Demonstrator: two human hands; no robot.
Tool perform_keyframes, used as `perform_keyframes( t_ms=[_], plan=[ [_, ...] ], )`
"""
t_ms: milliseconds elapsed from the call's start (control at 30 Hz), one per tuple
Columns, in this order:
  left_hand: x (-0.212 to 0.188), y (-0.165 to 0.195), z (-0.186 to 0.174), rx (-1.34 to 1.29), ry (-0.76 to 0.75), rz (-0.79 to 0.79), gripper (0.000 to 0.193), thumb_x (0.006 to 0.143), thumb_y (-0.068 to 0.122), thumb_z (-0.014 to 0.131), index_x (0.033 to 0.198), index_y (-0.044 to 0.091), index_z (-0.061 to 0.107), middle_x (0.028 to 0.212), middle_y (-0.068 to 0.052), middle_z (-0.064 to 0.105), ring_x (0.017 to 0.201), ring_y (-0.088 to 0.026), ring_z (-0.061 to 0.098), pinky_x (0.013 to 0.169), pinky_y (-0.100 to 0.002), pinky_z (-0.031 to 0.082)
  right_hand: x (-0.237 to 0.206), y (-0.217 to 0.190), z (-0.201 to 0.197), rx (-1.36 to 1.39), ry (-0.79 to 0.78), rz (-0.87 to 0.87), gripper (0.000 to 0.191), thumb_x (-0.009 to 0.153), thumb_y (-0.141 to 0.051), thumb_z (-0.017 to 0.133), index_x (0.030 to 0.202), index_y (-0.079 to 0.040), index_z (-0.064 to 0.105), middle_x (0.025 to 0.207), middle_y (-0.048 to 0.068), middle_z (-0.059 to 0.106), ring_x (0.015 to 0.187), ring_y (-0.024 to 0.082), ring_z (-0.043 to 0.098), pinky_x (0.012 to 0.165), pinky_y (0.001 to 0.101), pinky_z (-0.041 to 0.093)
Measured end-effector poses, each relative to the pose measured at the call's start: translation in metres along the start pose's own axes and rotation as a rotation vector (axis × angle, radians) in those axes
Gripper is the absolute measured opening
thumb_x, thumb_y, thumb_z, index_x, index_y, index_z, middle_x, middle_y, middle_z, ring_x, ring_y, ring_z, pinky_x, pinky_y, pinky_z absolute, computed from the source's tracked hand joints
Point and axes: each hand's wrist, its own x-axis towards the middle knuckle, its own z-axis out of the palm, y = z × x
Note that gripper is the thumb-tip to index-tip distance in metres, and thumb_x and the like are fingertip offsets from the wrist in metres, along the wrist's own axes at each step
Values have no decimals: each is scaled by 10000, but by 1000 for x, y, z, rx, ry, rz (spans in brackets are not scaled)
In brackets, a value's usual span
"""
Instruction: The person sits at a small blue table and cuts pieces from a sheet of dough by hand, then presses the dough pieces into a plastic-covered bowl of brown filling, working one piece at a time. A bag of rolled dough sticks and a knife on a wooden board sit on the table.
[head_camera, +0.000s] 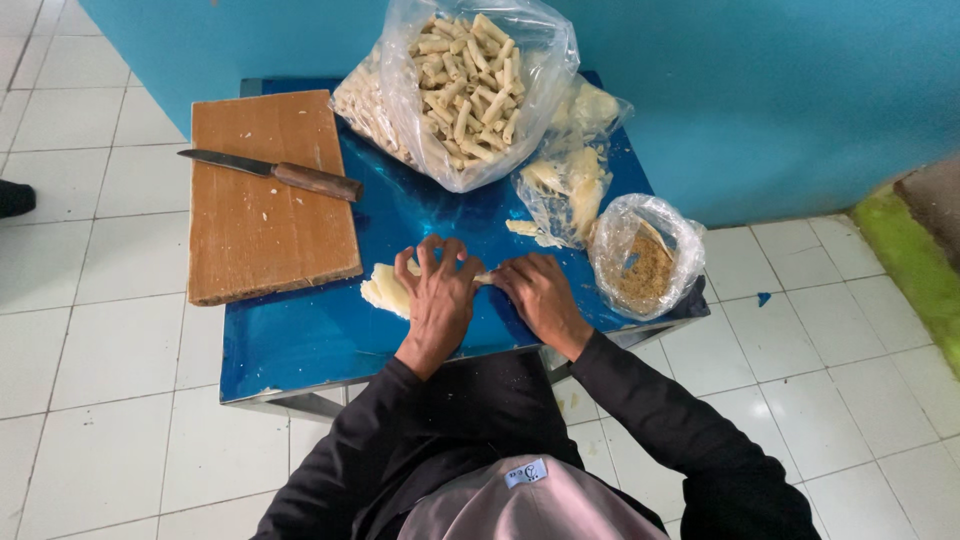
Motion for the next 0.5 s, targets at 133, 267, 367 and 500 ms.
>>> perform_keyframes(
  t_ms=[133,267,367,500],
  plan=[
    [5,0,4,27,8,0,104,855,142,699,949,158,739,1165,-58,581,1271,-321,442,1067,-593,229,2,-1,-2,-6,96,-27,245,910,-86,670,1140,-50,744,1084,109,690,1011,294,610,891,414,464],
    [7,-2,3,25,18,7,127,874,146,698,991,155,749,1167,-63,584,1281,-326,445,1077,-585,232,1,0,3,18,31,8,202,935,-121,696,1124,-62,735,1063,88,687,997,282,605,876,410,479],
    [5,-3,-3,-13,40,-58,174,883,156,696,1046,152,757,1159,-60,595,1269,-324,446,1080,-575,236,1,3,10,15,15,7,172,964,-108,691,1124,-59,728,1066,84,684,1008,275,606,887,409,487],
    [-4,-12,-21,-19,100,-106,191,923,168,685,1100,143,755,1203,-68,608,1274,-322,444,1073,-553,242,1,5,14,12,-16,-47,205,938,-90,687,1132,-40,727,1046,109,672,1002,291,598,891,412,491]
  ],
)
